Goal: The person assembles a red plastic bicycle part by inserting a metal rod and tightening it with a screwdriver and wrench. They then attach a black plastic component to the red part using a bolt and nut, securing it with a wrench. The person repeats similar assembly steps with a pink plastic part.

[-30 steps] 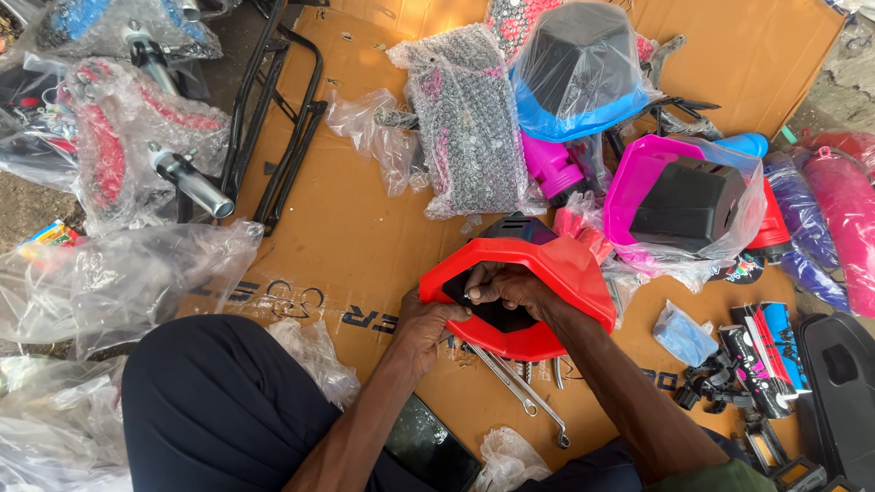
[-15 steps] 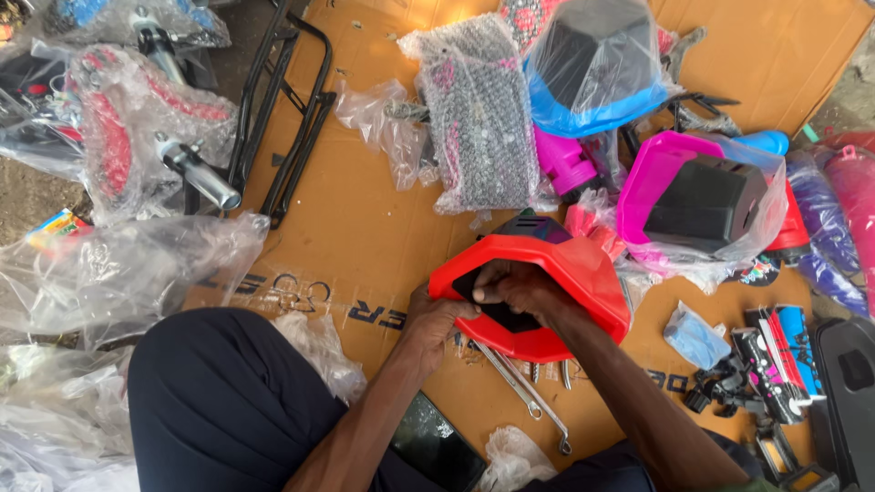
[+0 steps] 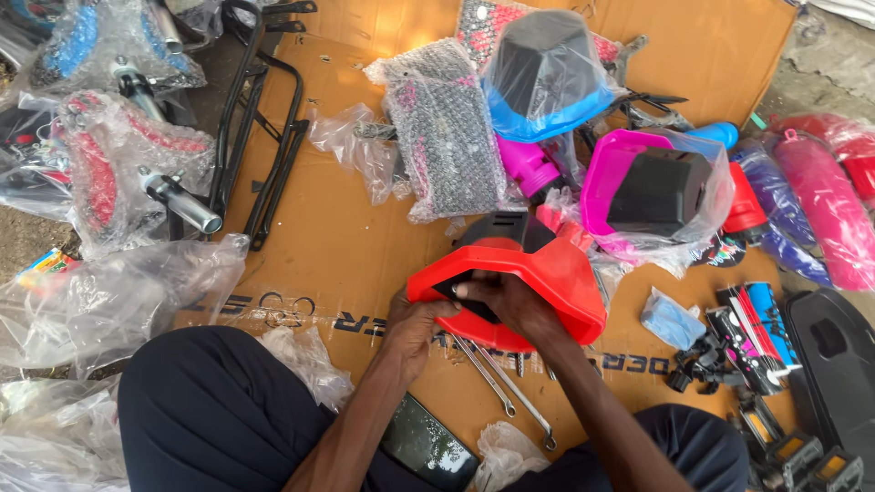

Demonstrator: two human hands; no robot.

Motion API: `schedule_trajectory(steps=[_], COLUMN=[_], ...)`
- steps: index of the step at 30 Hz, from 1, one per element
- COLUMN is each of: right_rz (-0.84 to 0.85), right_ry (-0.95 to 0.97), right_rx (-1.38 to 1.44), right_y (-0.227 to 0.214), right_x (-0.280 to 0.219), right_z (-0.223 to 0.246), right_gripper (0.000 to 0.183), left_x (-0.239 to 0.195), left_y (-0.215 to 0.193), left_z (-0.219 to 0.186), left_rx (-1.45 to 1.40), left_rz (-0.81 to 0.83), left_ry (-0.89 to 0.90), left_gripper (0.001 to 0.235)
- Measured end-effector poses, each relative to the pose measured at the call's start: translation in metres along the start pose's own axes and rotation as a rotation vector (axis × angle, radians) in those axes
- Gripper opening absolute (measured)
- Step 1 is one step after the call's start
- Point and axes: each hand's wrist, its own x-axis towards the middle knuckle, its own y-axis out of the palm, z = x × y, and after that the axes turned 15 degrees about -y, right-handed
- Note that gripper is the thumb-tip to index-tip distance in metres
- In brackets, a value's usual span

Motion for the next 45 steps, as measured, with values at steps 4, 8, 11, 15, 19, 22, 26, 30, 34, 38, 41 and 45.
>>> schedule_trajectory(steps=[4,8,11,15,19,22,26,30,34,38,41,45], right_rz=[-0.361,-0.734,-0.615,-0.346,-0.234,-0.099,0.006,-0.025,0.078,-0.061,-0.177,-0.211], right_ry=[-0.225,-0.174,-0.105,-0.246,-0.241,-0.144,-0.126,-0.248,-0.266,-0.34,-0.079,0.35], right_rx=[0.227,0.214,-0.019,-0.407,-0.698,-0.848,-0.988,-1.052,-1.096,-0.942,-0.218,0.745], right_y=[-0.013,-0.02,-0.027,-0.015,0.005,0.011,0.008,0.009,0.011,0.002,-0.002,0.005], right_x=[-0.062,-0.094,-0.084,-0.064,-0.048,-0.039,-0.034,-0.039,-0.041,-0.039,-0.036,-0.045], right_z=[0.041,0.036,0.012,-0.017,-0.027,-0.027,-0.028,-0.035,-0.042,-0.036,-0.017,0.014], right_gripper=[0.018,0.017,0.009,0.02,0.014,0.011,0.007,0.008,0.015,0.005,0.009,0.021], left_x=[-0.027,-0.041,-0.037,-0.022,-0.013,-0.014,-0.015,-0.013,-0.018,-0.028,-0.038,-0.036], left_y=[0.004,0.0,-0.009,-0.014,-0.012,-0.011,-0.016,-0.025,-0.028,-0.021,-0.006,0.021], left_z=[-0.013,-0.026,-0.04,-0.047,-0.041,-0.037,-0.028,-0.016,-0.006,-0.003,0.002,0.012], left_rx=[-0.064,-0.165,-0.385,-0.563,-0.456,-0.392,-0.309,-0.148,-0.132,-0.248,-0.017,0.719], left_rz=[-0.051,-0.301,-0.32,-0.363,-0.409,-0.382,-0.375,-0.325,-0.322,-0.343,-0.33,-0.316], left_ry=[0.224,0.412,0.472,0.427,0.344,0.287,0.12,0.112,0.023,-0.127,-0.06,0.262], left_gripper=[0.029,0.027,0.036,0.05,0.052,0.058,0.061,0.046,0.024,0.015,0.019,0.02])
